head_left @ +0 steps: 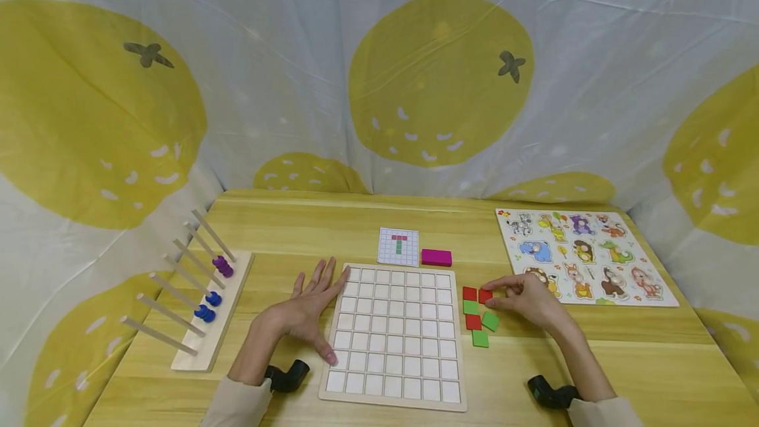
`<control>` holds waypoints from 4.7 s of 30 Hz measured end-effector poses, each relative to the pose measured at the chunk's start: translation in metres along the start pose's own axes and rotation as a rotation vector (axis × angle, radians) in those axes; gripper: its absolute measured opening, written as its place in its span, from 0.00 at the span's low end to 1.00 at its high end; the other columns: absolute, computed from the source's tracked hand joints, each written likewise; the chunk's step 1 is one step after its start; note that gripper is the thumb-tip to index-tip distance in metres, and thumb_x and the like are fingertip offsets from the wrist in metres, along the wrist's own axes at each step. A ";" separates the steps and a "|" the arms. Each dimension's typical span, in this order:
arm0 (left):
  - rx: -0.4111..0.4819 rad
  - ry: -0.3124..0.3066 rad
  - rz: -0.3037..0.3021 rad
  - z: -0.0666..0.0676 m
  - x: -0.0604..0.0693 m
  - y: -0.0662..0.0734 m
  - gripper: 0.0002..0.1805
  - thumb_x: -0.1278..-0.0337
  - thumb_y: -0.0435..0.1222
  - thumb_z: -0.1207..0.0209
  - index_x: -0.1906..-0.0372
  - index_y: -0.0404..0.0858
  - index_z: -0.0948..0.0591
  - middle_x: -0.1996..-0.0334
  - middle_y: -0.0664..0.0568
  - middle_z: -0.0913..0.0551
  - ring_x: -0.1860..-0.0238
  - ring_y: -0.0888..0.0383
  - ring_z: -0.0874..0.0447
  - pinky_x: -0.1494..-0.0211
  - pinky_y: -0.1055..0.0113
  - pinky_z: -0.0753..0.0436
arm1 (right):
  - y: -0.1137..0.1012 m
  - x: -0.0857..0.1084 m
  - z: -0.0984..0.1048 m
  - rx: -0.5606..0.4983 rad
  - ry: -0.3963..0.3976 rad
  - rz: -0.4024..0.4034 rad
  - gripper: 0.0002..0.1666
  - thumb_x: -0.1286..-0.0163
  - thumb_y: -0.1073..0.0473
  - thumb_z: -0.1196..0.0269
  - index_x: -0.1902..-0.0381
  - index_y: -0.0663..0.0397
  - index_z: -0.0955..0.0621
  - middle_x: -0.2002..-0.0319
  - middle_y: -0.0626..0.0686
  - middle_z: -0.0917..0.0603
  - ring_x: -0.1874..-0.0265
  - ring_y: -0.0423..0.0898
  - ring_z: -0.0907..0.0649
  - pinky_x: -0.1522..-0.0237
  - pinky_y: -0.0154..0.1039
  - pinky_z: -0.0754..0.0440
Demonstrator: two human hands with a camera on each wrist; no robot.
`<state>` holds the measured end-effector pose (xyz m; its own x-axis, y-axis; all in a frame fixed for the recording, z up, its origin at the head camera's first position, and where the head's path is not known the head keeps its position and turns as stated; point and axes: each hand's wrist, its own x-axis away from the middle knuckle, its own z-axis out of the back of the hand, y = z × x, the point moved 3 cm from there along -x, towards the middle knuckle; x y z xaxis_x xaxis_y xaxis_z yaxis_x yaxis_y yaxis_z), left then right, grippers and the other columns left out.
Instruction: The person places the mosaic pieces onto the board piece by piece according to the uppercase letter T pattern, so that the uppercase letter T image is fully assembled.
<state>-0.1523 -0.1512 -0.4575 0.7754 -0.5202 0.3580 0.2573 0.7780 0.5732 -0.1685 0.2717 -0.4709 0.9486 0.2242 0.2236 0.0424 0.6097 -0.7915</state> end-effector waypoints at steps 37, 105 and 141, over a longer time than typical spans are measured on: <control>0.002 -0.005 0.024 -0.002 0.004 0.002 0.87 0.80 0.50 0.14 0.16 0.41 0.65 0.19 0.37 0.81 0.18 0.38 0.86 0.20 0.33 0.79 | -0.022 -0.003 -0.006 0.064 0.025 0.070 0.15 0.34 0.56 0.27 0.52 0.57 0.11 0.84 0.43 0.41 0.83 0.36 0.43 0.79 0.32 0.42; -0.012 -0.011 0.024 -0.003 0.001 0.001 0.86 0.78 0.51 0.14 0.15 0.41 0.64 0.18 0.37 0.80 0.18 0.38 0.85 0.20 0.32 0.78 | -0.081 -0.047 -0.091 -0.032 -0.024 0.045 0.13 0.49 0.62 0.18 0.64 0.49 0.06 0.87 0.45 0.39 0.83 0.42 0.41 0.79 0.31 0.46; -0.010 -0.005 0.011 -0.003 0.002 0.002 0.86 0.78 0.51 0.14 0.16 0.40 0.65 0.18 0.36 0.80 0.18 0.37 0.86 0.21 0.31 0.78 | -0.032 -0.011 -0.016 -0.032 -0.041 0.052 0.17 0.34 0.59 0.27 0.48 0.58 0.12 0.82 0.45 0.42 0.82 0.39 0.41 0.79 0.34 0.41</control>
<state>-0.1485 -0.1501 -0.4580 0.7757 -0.5128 0.3678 0.2544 0.7875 0.5613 -0.1750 0.2379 -0.4567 0.9361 0.2863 0.2043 0.0043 0.5716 -0.8205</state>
